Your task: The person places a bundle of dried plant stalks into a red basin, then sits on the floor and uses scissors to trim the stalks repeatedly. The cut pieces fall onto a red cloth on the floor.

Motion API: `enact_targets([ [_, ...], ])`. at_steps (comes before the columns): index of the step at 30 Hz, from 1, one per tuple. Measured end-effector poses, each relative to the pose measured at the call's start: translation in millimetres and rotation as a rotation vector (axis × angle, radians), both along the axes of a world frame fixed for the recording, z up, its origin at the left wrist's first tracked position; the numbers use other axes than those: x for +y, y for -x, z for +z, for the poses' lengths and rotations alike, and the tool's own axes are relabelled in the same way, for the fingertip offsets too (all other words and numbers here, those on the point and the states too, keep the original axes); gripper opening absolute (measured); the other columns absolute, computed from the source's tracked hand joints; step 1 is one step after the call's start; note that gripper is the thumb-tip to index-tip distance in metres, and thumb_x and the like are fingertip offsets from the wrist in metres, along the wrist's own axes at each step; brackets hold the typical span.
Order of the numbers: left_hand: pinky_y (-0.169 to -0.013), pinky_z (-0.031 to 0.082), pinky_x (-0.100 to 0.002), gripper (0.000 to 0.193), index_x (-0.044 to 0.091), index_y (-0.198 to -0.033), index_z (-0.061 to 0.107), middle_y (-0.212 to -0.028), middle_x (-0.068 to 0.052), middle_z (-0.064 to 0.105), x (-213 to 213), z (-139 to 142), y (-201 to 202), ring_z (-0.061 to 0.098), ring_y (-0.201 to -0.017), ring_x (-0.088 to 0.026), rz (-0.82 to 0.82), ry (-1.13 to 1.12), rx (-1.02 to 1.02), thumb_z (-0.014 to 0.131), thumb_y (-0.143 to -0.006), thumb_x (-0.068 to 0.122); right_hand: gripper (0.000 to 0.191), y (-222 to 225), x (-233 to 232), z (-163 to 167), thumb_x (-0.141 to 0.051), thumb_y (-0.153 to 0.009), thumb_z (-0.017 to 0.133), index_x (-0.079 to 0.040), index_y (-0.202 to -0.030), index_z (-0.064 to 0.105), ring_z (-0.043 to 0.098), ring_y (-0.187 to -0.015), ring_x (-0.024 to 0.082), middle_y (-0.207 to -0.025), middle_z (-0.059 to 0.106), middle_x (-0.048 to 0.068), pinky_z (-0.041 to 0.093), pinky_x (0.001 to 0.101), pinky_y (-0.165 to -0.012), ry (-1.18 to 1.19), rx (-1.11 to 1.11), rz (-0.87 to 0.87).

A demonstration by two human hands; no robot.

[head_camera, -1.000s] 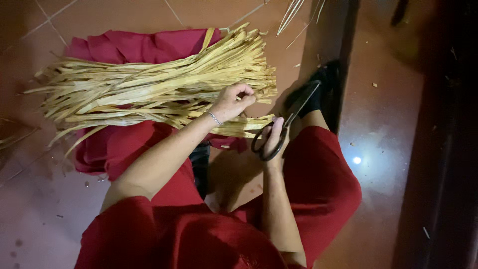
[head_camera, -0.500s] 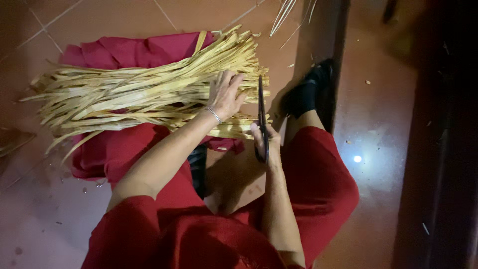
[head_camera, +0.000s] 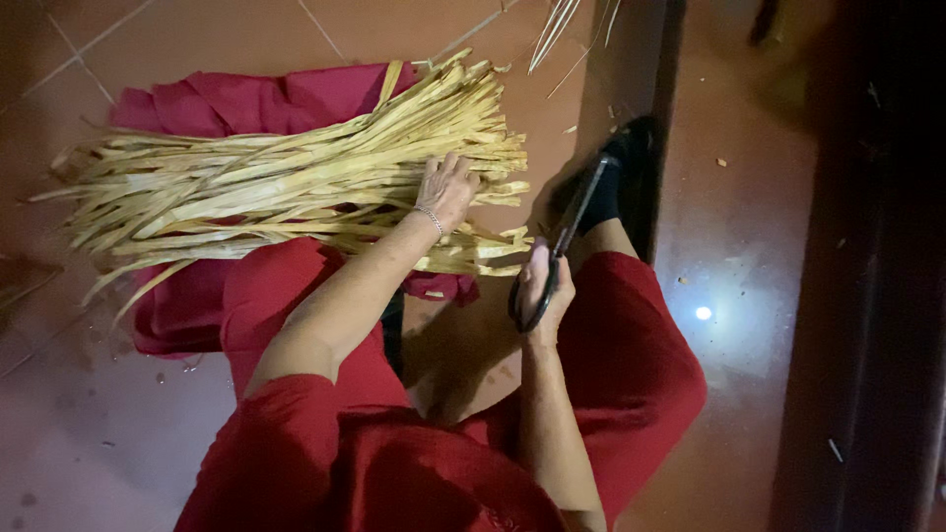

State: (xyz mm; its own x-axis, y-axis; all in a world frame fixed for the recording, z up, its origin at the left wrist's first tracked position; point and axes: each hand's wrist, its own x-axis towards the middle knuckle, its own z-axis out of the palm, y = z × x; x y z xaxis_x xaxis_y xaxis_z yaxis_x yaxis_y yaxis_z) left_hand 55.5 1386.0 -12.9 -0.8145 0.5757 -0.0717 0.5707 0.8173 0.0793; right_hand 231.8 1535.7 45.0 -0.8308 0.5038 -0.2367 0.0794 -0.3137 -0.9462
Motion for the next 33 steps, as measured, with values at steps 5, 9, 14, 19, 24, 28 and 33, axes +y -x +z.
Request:
enact_targets([
  [5,-0.098,0.045,-0.042,0.012,0.008,-0.102,0.070,-0.101,-0.007,0.065,13,13,7,0.058,-0.102,-0.022,0.241,-0.463,-0.224,0.066,-0.098,0.018,0.038,-12,0,-1,-0.037,-0.108,0.055,0.001,-0.106,0.060,0.040,-0.052,0.008,-0.065,0.048,-0.001,0.030,0.0239,-0.047,-0.041,-0.068,0.055],
  [9,-0.069,0.048,-0.036,0.027,0.013,-0.112,0.070,-0.080,-0.004,0.062,13,33,8,0.057,-0.073,-0.017,0.413,-0.849,-0.482,0.070,-0.094,0.034,0.049,-12,-12,-14,-0.040,-0.106,0.053,0.000,-0.134,0.061,0.055,-0.074,0.012,-0.085,0.059,0.003,0.046,0.0260,-0.066,-0.290,-0.134,0.230],
  [14,-0.064,0.048,-0.026,0.020,0.006,-0.096,0.073,-0.080,0.002,0.066,5,44,-3,0.056,-0.072,-0.007,0.347,-1.150,-0.500,0.073,-0.095,0.026,0.053,-10,-34,-11,-0.041,-0.104,0.056,-0.002,-0.138,0.057,0.069,-0.106,0.027,-0.115,0.071,0.016,0.052,0.0364,-0.095,-0.596,-0.113,0.302],
  [19,-0.065,0.047,-0.023,0.018,0.005,-0.098,0.070,-0.080,0.004,0.064,-4,48,-10,0.054,-0.074,-0.005,0.300,-1.300,-0.649,0.067,-0.098,0.023,0.053,-7,-41,9,-0.040,-0.102,0.059,-0.003,-0.139,0.054,0.069,-0.109,0.039,-0.118,0.071,0.024,0.052,0.0434,-0.093,-0.792,-0.098,0.306],
  [24,-0.061,0.043,-0.026,0.024,0.003,-0.092,0.071,-0.074,0.003,0.061,-10,53,-12,0.050,-0.068,-0.007,0.280,-1.200,-0.728,0.066,-0.101,0.024,0.051,-4,-45,21,-0.039,-0.098,0.061,-0.007,-0.137,0.057,0.073,-0.097,0.040,-0.105,0.074,0.022,0.055,0.0460,-0.085,-0.821,-0.172,0.304],
  [28,-0.063,0.045,-0.026,0.021,0.003,-0.095,0.071,-0.076,0.004,0.062,-10,52,-12,0.052,-0.070,-0.006,0.298,-1.169,-0.706,0.067,-0.098,0.024,0.048,-7,-49,23,-0.038,-0.099,0.058,-0.007,-0.135,0.056,0.073,-0.094,0.040,-0.102,0.074,0.021,0.055,0.0464,-0.084,-0.853,-0.127,0.304],
  [33,-0.065,0.044,-0.028,0.022,0.002,-0.094,0.073,-0.075,0.002,0.060,-7,46,-11,0.050,-0.070,-0.008,0.321,-1.100,-0.723,0.067,-0.099,0.022,0.044,-8,-52,17,-0.041,-0.101,0.053,-0.007,-0.129,0.058,0.071,-0.087,0.041,-0.092,0.073,0.022,0.055,0.0493,-0.078,-0.881,-0.164,0.314],
])
